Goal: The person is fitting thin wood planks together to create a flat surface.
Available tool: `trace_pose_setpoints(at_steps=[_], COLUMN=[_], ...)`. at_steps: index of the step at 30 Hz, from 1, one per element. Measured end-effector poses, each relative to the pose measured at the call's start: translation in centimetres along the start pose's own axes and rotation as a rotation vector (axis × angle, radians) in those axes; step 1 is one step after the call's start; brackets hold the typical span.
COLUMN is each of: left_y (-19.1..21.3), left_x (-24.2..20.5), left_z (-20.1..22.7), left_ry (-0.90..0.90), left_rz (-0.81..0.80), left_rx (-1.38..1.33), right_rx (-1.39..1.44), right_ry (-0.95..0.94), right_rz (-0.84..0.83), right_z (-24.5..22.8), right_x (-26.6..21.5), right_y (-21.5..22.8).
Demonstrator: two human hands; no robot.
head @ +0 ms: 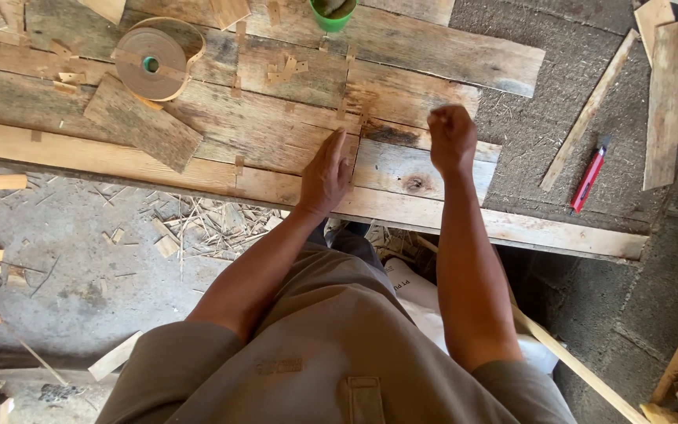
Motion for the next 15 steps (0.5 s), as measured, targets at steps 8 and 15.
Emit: trace_pose_setpoints(at_steps=[8, 15], left_y=[4.4, 10.1], left_x=[-0.7, -1.0], left_z=[-4.2, -3.9], left_ry=[0.091, 0.187], left_rz=[0.109, 0.237], left_rx=[-0.015, -0.037], right_rx=[-0.301, -0.391], right_ry=[-0.169, -0.020], right_rz=[0.006, -0.126], right_z=[1.9, -3.9], right_x=[-13.3, -13.1], right_y=[3.0, 0.6])
Point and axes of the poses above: each hand's wrist, its own x-axis towards the middle knuckle, its own y-axis out of the back of the hand, z = x × y, the point moved 9 cm from there along x, towards the middle knuckle, and after that the axes turned 9 degrees about y, right-handed, at the moved point
